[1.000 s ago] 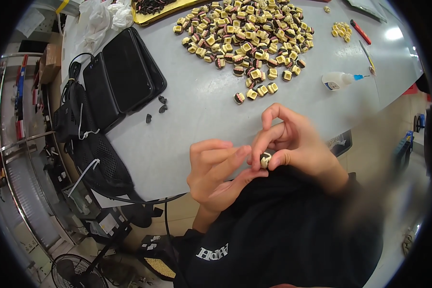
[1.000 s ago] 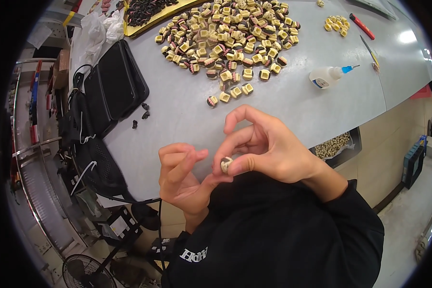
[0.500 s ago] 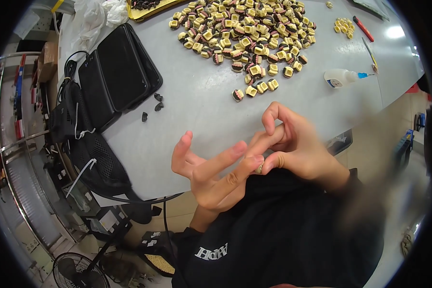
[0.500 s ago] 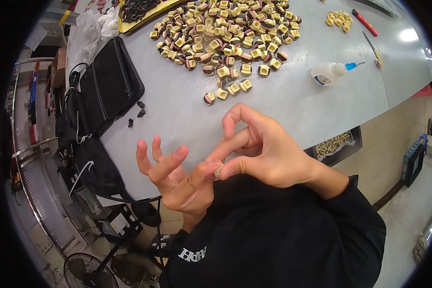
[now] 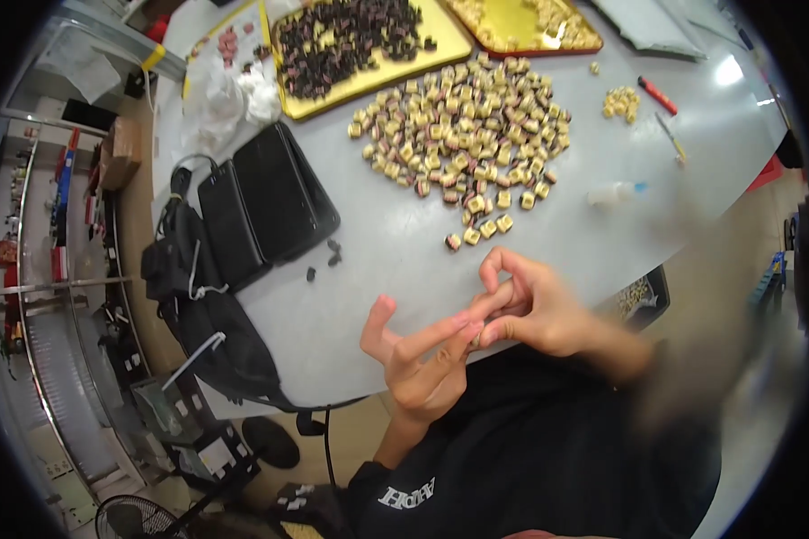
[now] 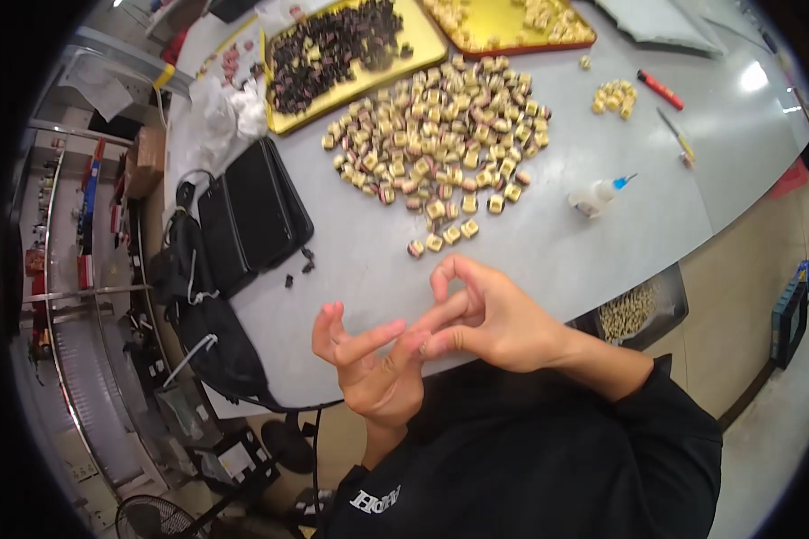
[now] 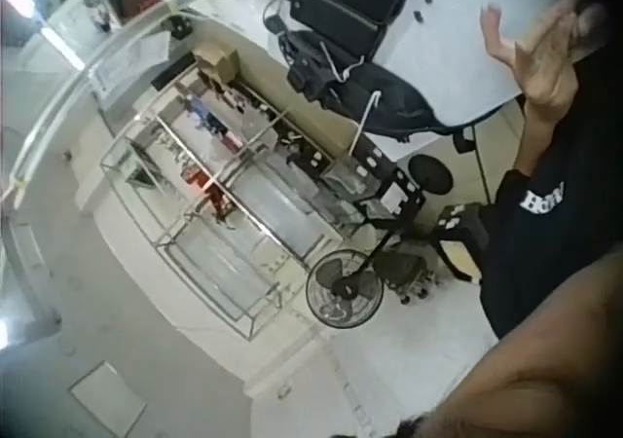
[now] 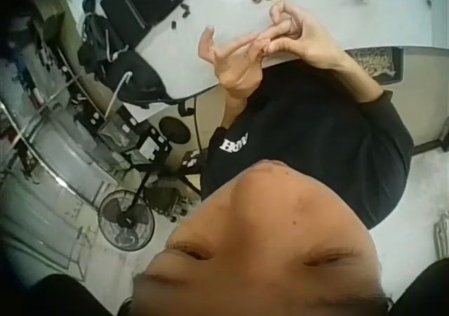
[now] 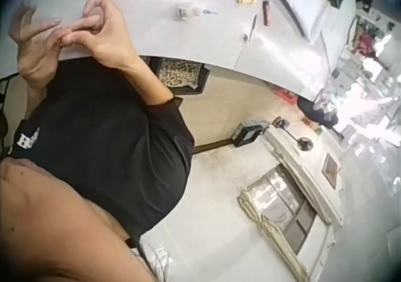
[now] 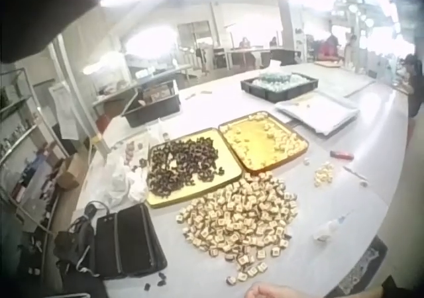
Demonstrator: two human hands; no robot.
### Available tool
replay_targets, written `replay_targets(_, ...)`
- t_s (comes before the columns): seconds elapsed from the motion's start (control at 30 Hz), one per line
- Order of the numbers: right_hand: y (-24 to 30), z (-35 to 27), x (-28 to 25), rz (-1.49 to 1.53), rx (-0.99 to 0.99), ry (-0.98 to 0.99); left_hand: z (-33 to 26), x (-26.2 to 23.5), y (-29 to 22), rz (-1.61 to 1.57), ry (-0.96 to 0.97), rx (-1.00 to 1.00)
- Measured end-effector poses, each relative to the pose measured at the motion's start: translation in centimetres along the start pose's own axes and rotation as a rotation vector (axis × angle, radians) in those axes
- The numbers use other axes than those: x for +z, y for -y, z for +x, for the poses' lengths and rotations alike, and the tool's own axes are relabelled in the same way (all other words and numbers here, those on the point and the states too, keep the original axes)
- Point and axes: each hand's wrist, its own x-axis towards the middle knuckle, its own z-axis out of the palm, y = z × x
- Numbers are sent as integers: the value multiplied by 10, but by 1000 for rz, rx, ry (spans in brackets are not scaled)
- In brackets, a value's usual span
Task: Applying adhesive to small gold-colored components and attaching black circular pieces.
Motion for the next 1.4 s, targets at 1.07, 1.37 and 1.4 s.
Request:
replay_targets(1.07,43,-90,36,-964,-957,-667,22,-47,-112,209,132,-167)
replay_targets(1.37,50,-85,6,-958,-1039,-631,40,-45,-84,350,186,-506)
replay_targets(1.4,52,-85,2,-966,-1043,-619,43,-43,-80,439,203,-474)
